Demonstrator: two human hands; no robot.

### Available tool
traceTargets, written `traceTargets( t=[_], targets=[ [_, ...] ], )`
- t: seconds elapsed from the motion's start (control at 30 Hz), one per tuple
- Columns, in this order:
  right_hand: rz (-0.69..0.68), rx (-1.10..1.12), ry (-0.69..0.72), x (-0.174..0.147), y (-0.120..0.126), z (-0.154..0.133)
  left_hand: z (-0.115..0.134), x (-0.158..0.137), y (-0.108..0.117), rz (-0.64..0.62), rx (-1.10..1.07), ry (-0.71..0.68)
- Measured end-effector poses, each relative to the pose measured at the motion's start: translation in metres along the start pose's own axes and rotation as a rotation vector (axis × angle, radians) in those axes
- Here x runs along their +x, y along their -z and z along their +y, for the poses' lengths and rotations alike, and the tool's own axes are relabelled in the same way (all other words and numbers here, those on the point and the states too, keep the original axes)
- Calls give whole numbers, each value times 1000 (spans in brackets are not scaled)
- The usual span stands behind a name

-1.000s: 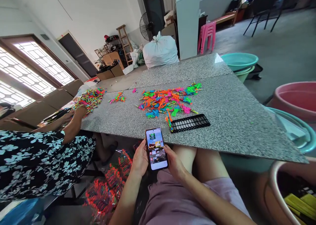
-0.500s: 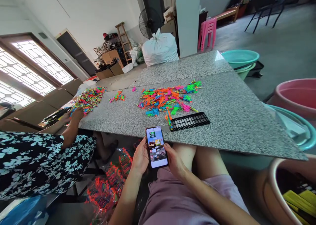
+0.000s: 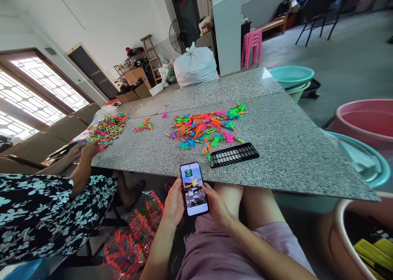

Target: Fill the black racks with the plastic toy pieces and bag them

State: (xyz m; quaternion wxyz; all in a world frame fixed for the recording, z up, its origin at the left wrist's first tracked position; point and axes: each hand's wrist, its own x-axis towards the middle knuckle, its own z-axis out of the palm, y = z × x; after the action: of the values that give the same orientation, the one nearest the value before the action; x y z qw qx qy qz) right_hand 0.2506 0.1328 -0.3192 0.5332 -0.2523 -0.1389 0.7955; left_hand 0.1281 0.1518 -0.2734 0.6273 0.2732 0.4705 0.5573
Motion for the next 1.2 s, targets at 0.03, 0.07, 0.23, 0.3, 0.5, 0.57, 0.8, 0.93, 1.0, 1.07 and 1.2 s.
traceTargets(
  t=[0.03, 0.07, 0.23, 0.3, 0.5, 0.57, 0.8, 0.93, 1.0, 1.07, 1.2],
  targets=[
    [-4, 2, 3, 1, 0, 1, -1, 0, 1, -1, -2, -6],
    [-10, 3, 6, 1, 1, 2, -2, 0, 2, -3, -3, -10],
    [-40, 2, 12, 4, 4, 5, 0, 0, 7, 2, 0, -18],
    [-97, -18, -20, 2, 4, 1, 4, -1, 7, 4, -2, -12],
    [-329, -90, -22, -7, 3, -11, 17, -3, 3, 13, -5, 19],
    [-339, -101, -20, -7, 3, -10, 20, -5, 2, 20, -7, 11],
    [-318, -125, -13, -2, 6, -3, 22, -7, 1, 22, 6, 3],
    [-325, -123, 1, -2, 7, -2, 21, -6, 2, 13, 7, 3],
    [-324, -114, 3, -4, 6, -3, 21, -6, 2, 4, 8, 4],
    [-305, -101, -6, -5, 4, -5, 21, -6, 1, -8, 13, 10],
    [-226, -71, -63, -5, 2, -9, 20, -6, 1, -44, 26, 31]
  ],
)
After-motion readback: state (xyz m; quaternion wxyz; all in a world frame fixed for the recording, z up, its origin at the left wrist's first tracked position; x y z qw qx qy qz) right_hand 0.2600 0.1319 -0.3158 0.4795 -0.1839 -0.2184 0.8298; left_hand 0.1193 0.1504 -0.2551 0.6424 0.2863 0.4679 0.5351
